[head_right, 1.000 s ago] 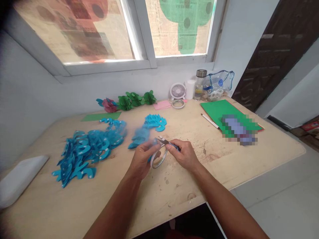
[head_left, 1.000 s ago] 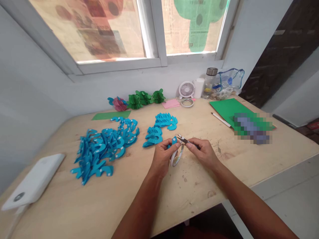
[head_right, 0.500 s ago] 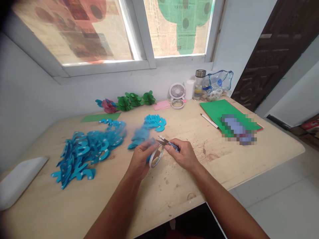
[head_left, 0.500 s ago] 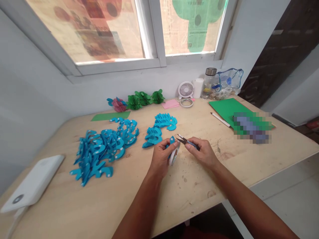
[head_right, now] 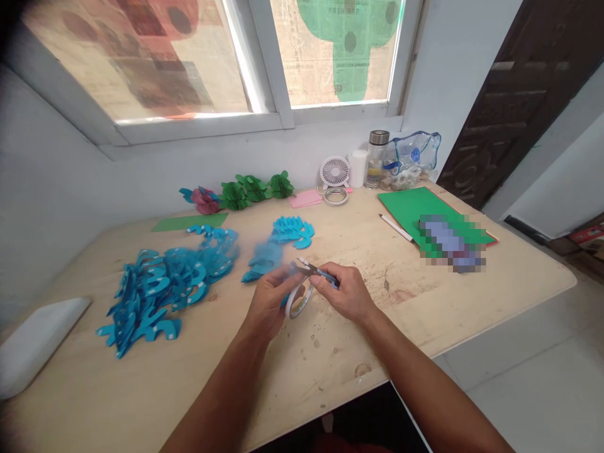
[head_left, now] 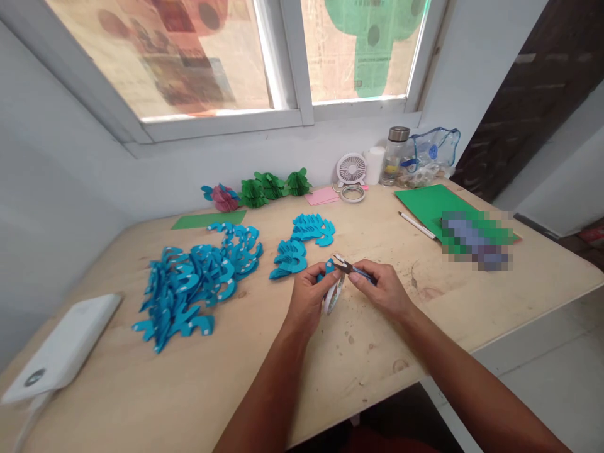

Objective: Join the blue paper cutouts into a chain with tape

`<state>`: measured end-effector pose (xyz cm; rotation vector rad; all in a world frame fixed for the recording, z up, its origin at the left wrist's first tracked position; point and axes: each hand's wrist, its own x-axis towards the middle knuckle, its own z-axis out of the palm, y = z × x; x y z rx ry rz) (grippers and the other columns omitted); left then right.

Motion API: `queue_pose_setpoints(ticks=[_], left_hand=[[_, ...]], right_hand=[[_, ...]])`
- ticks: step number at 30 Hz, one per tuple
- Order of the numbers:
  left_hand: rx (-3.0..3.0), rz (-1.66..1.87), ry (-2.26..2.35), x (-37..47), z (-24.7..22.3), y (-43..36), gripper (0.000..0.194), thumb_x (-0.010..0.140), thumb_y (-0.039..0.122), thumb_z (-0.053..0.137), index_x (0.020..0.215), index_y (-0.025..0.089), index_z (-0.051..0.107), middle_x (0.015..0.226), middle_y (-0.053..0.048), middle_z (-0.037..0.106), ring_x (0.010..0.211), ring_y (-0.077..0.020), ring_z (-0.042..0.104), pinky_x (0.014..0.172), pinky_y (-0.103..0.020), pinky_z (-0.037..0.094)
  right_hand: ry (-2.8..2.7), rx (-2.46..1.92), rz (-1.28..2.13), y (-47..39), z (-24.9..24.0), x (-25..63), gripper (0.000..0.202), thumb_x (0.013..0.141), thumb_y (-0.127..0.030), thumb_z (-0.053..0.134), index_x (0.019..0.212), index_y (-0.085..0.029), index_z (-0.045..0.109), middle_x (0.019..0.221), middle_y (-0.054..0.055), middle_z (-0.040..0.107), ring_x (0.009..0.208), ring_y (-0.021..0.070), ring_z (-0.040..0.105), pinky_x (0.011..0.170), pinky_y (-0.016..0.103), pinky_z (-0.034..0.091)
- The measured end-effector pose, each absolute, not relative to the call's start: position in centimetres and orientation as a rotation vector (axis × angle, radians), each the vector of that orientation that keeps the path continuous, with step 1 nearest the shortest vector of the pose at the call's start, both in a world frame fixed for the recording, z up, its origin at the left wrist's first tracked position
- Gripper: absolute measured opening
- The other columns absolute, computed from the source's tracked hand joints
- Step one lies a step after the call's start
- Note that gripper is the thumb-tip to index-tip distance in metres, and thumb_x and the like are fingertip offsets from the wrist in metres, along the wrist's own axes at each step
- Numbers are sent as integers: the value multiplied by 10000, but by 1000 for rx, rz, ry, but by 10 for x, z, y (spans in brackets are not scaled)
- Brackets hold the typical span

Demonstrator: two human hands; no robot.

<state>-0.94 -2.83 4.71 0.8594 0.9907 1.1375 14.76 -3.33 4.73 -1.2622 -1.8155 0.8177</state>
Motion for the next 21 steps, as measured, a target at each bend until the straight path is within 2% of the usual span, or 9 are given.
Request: queue_pose_setpoints(ticks=[21], left_hand=[[875, 1114, 990, -9, 48, -29, 286, 565, 344, 755, 739, 138, 660, 520, 38, 481, 442, -49, 369, 425, -176, 271]], right_hand=[[-1809, -1237, 801, -34, 47, 147, 338, 820, -435, 482, 819, -142, 652, 613, -6, 517, 556, 100, 426, 522, 217, 323]])
